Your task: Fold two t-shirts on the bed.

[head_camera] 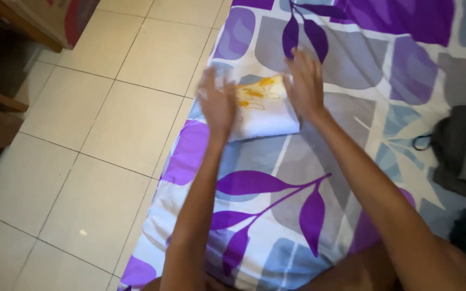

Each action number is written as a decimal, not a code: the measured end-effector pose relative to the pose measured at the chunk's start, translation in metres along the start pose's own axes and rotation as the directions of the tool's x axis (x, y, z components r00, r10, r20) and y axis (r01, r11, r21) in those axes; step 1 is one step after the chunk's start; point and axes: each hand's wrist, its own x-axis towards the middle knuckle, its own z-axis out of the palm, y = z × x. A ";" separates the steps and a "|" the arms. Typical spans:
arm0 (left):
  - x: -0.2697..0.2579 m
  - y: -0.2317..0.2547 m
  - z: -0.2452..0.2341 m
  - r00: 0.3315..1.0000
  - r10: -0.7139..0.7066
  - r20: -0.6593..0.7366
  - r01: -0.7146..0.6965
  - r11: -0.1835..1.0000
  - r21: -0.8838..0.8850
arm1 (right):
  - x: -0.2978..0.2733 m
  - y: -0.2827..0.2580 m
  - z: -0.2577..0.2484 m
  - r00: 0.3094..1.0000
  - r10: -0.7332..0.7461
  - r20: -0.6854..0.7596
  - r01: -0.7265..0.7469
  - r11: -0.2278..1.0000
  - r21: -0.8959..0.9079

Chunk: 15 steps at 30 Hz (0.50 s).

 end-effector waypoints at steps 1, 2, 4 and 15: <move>-0.010 0.005 0.007 0.988 -0.102 0.112 0.120 0.978 -0.172 | -0.006 -0.010 0.003 0.999 -0.040 -0.015 0.039 0.998 -0.038; -0.022 0.005 0.015 0.987 -0.106 0.120 0.126 0.977 -0.170 | -0.024 -0.011 0.013 0.999 -0.035 -0.007 0.034 0.999 -0.036; -0.049 0.007 0.029 0.932 0.207 0.296 -0.252 0.960 0.122 | -0.064 -0.015 0.030 0.939 -0.272 0.210 0.280 0.960 -0.009; -0.054 -0.051 0.083 0.797 0.246 0.551 -0.212 0.969 -0.126 | -0.103 -0.022 0.038 0.921 -0.184 0.344 0.228 0.969 -0.094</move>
